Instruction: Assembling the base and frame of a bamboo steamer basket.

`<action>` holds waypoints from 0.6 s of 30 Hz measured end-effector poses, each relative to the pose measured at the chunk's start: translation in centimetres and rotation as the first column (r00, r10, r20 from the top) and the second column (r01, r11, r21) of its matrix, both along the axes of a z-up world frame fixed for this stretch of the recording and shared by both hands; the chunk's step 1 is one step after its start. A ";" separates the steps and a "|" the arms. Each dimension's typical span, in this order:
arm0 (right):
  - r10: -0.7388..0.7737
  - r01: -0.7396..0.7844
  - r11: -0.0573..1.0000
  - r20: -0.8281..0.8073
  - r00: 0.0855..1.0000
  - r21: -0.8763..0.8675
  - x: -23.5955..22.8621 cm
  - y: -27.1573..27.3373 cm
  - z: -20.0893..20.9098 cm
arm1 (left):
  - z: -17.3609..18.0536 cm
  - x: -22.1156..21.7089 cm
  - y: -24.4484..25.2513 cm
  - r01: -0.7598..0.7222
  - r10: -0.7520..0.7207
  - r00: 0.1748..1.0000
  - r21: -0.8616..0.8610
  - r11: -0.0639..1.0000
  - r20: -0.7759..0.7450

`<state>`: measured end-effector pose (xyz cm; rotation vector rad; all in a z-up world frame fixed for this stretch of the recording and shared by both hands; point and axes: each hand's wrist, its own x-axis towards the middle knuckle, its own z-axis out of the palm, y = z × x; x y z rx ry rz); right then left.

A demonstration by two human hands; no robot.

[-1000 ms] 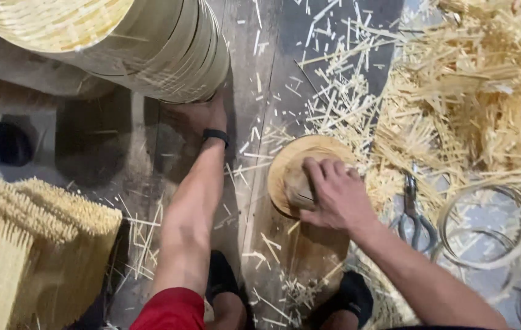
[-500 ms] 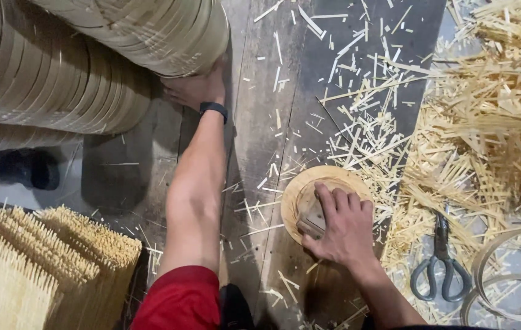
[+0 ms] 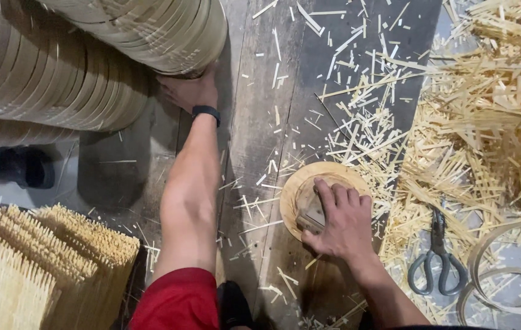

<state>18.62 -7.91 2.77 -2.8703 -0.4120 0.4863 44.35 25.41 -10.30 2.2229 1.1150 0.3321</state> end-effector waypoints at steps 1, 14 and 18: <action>-0.001 0.001 1.000 0.004 1.000 -0.002 0.2 0.0 0.1 | -0.1 -0.1 0.2 0.001 -0.001 1.000 -0.002 1.000 0.004; 0.013 -0.030 0.994 -0.160 0.987 -0.108 -0.6 0.0 0.1 | -3.5 -8.3 3.7 0.117 -0.115 0.993 0.087 0.989 -0.022; -0.036 0.033 0.999 -0.147 0.988 -0.027 -0.9 -0.9 1.1 | -1.8 -17.9 -0.8 0.325 -0.311 0.928 -0.037 0.945 0.206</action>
